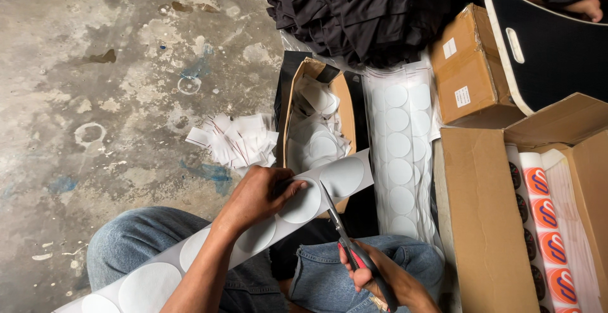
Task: The person sits on the floor and uses scissors to cut circular stickers from a long white sheet. They repeatedly cut out individual circles and place them into a cardboard box.
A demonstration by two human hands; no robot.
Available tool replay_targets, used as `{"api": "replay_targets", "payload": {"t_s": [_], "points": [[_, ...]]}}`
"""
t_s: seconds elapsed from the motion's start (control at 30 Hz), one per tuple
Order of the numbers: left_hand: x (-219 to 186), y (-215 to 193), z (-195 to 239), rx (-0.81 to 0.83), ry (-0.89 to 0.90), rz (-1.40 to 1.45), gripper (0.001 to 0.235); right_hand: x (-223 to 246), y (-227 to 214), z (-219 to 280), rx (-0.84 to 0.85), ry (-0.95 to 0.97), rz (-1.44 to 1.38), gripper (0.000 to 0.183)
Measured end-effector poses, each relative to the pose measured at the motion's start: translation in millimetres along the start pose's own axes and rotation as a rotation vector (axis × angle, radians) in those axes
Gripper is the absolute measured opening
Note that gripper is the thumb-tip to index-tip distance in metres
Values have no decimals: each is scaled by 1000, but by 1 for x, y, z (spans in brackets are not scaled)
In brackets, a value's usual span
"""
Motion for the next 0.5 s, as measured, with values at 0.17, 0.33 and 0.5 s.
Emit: {"api": "replay_targets", "payload": {"t_s": [0.17,0.33,0.5], "points": [[3,2,-1,-2,-11,-4,42,9,4,6,-60,27,-5,30],[5,2,-1,25,-50,2,42,2,1,3,-22,-70,96,28],[8,3,-2,38,-74,33,41,14,12,12,-127,20,113,22]]}}
Point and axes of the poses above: each hand's wrist, its own z-axis away from the middle knuckle, its own y-axis out of the palm, x = y × z, the point moved 1 cm from there along -z, towards the middle knuckle, and after that the axes turned 9 degrees about -z, right-handed, at the moved point
